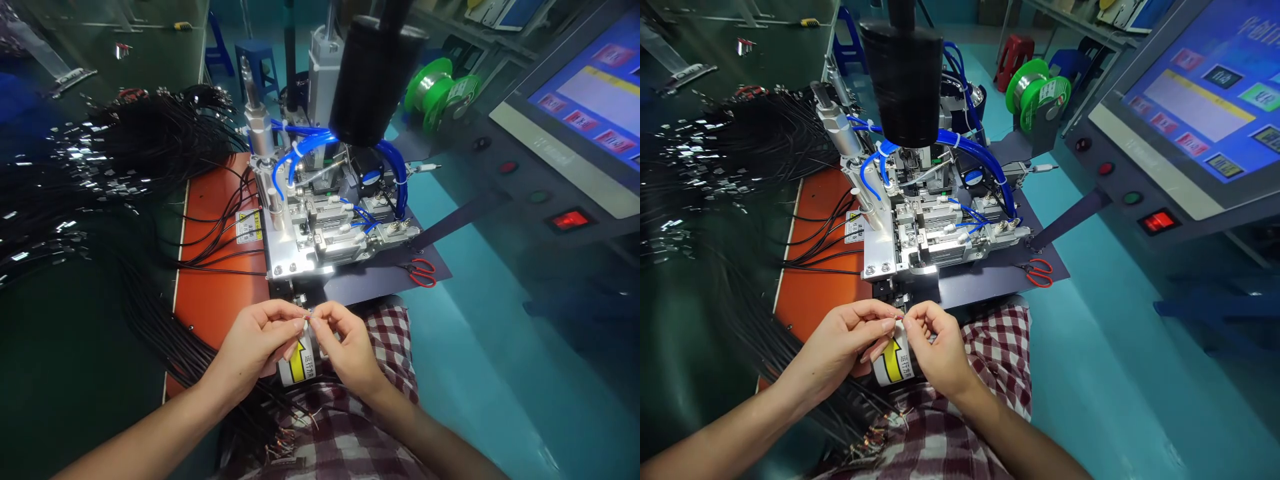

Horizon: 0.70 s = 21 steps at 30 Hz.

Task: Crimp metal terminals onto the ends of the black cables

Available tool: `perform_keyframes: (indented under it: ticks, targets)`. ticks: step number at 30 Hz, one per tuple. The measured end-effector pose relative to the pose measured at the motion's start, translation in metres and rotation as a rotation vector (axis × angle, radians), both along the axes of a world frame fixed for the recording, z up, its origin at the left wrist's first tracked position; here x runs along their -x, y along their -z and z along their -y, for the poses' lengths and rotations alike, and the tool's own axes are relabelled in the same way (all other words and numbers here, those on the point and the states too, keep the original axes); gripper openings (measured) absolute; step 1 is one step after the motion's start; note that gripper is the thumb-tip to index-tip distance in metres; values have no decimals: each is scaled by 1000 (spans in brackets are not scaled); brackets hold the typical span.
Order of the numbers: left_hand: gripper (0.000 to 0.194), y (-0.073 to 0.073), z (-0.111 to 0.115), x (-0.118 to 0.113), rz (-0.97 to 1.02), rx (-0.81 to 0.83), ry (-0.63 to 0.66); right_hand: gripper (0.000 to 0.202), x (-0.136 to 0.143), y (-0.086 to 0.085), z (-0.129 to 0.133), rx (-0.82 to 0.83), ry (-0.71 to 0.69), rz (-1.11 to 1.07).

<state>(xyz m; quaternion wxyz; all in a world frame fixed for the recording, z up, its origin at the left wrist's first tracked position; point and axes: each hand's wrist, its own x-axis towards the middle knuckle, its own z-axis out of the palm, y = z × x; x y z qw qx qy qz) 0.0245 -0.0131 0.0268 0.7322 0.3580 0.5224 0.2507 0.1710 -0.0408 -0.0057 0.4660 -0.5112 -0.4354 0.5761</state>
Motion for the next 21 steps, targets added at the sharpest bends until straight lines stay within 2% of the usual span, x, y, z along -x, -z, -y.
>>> perform_keyframes:
  ticks: [4,10,16,21]
  targets:
    - [18,-2,0,0,-10,18,2,13,0,3,2,-47,-15,6]
    - [20,-7,-1,-2,-35,38,3,10,-11,-8,2,-57,-58,46]
    - [21,-5,0,-2,-31,25,29,5,-14,-12,2,-123,-59,150]
    - [19,-4,-1,-1,-57,-4,98,11,-15,-15,-2,-54,-112,106]
